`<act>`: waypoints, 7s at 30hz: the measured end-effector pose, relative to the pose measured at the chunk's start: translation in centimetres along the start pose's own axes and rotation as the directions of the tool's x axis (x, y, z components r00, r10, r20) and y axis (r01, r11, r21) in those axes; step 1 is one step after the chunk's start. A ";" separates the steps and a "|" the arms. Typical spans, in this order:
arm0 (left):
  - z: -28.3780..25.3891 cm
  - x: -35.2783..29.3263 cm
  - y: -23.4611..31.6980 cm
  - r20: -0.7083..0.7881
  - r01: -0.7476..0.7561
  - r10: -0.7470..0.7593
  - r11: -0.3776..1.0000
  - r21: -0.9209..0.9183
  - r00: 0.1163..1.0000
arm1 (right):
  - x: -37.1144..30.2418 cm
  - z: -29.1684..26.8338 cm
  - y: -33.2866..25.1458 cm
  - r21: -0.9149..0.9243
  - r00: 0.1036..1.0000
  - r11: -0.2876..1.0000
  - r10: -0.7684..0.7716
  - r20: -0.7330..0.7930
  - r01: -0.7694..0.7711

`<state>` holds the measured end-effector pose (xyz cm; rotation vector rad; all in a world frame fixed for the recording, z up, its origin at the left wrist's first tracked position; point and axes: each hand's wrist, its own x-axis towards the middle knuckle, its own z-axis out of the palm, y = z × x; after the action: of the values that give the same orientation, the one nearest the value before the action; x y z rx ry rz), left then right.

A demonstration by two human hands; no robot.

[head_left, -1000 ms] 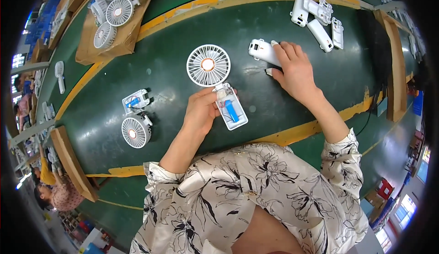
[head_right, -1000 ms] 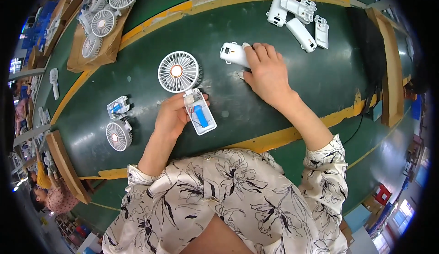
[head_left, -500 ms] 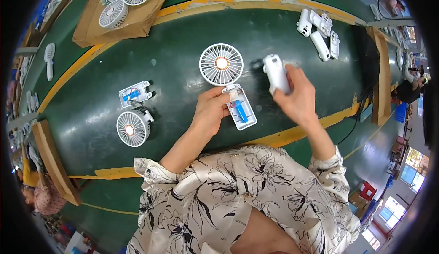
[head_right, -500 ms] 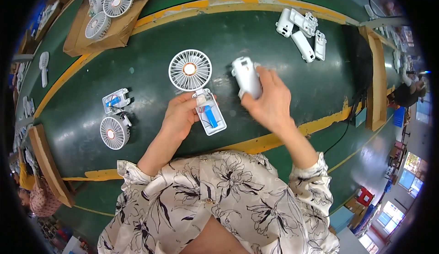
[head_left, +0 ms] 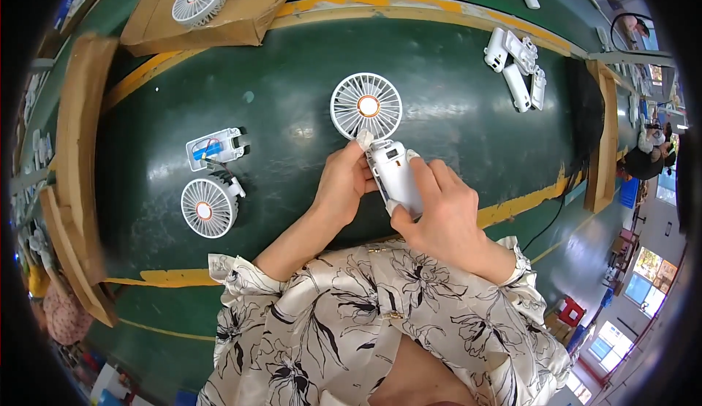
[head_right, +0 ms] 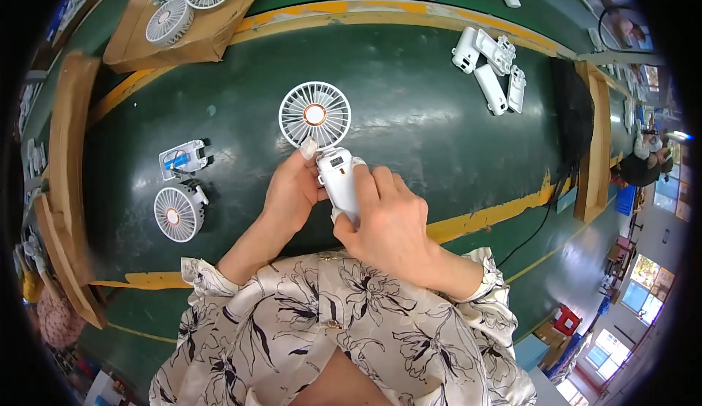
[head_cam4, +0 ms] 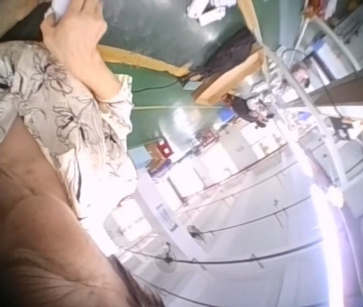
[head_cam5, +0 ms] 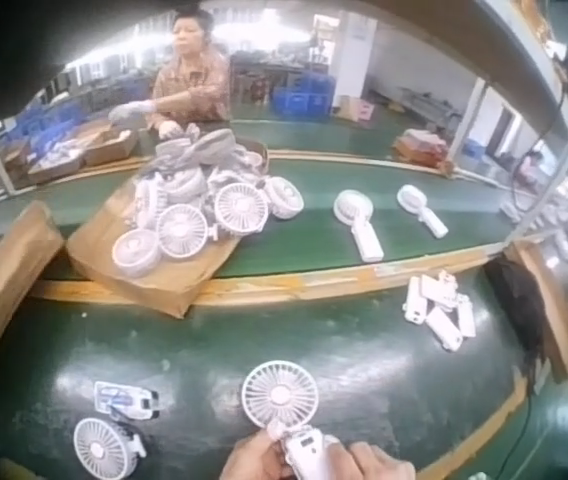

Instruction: The person assembles portable fans by fitting circuit boards into the fan handles, snapping plastic handle covers onto the assemblies by hand, and placing the assembled fans onto the conveyor belt.

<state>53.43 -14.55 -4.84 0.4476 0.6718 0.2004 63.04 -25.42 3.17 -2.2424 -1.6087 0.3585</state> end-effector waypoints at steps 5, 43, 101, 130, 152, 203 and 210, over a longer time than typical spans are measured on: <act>0.2 -0.1 0.1 -0.010 -0.004 0.004 1.000 -0.010 1.000 | 0.5 0.7 0.0 0.000 1.000 1.000 0.005 0.007 -0.005; -0.1 0.3 -0.2 -0.028 -0.192 0.193 0.981 0.040 0.981 | 0.0 3.7 2.9 0.672 0.921 0.633 0.314 0.231 -0.385; -9.4 -19.6 12.1 0.020 -0.075 0.896 0.016 0.997 0.444 | 28.3 3.9 8.3 -0.213 0.865 0.965 0.029 -0.501 -0.156; -23.9 -19.5 12.0 -0.227 0.819 0.972 0.087 0.568 0.054 | 8.9 12.3 -14.0 0.172 0.517 0.506 -0.856 -0.018 0.845; -6.4 -8.7 11.1 0.256 0.003 0.701 -0.346 0.938 0.666 | 5.5 4.2 -0.7 0.108 0.941 0.957 -0.237 -0.242 0.269; -0.2 -3.0 1.9 -0.071 -0.217 0.284 0.851 0.478 0.956 | 11.4 5.5 3.2 0.911 0.942 0.410 0.288 -0.172 0.041; -1.0 -2.4 4.7 -0.148 -0.244 0.265 0.959 0.142 0.953 | 4.6 4.9 3.0 0.270 0.827 0.816 -0.381 -0.412 0.511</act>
<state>50.75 -10.80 -1.99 0.6416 0.7914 0.4470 65.08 -21.21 -2.56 -1.4781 -1.6544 0.1153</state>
